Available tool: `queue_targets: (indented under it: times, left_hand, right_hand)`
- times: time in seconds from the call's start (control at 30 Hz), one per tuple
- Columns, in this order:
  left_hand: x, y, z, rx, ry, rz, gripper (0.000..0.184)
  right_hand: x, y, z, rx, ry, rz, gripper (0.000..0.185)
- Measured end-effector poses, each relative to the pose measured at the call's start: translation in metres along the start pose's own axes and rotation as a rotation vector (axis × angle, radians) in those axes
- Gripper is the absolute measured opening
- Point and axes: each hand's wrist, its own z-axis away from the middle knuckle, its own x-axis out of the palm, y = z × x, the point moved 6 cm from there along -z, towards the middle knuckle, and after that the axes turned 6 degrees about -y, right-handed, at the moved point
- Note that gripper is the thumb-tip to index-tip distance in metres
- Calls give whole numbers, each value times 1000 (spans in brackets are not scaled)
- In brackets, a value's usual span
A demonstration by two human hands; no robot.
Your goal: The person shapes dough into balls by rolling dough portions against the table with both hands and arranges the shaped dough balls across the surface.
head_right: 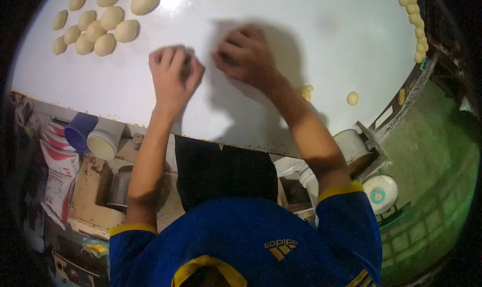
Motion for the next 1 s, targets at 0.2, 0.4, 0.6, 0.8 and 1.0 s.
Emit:
queue_targets:
  times: [0.2, 0.4, 0.6, 0.8, 1.0]
  left_hand:
    - [-14, -43, -38, 63, 65, -140, 20]
    - [-12, 0, -19, 0, 22, 74, 30]
    - [-42, -24, 12, -285, -164, 261, 50]
    - [-72, -29, -48, -194, 53, 31, 56]
    - [-60, -24, -51, -123, -10, -117, 54]
  right_hand:
    - [-15, 49, -34, 45, 29, 208, 28]
    - [-15, 16, -18, 165, 41, -78, 25]
    - [-64, 27, -17, 366, -310, -185, 46]
    - [-54, -3, -98, 153, -238, -180, 52]
    - [-29, 6, -116, 15, -154, -142, 59]
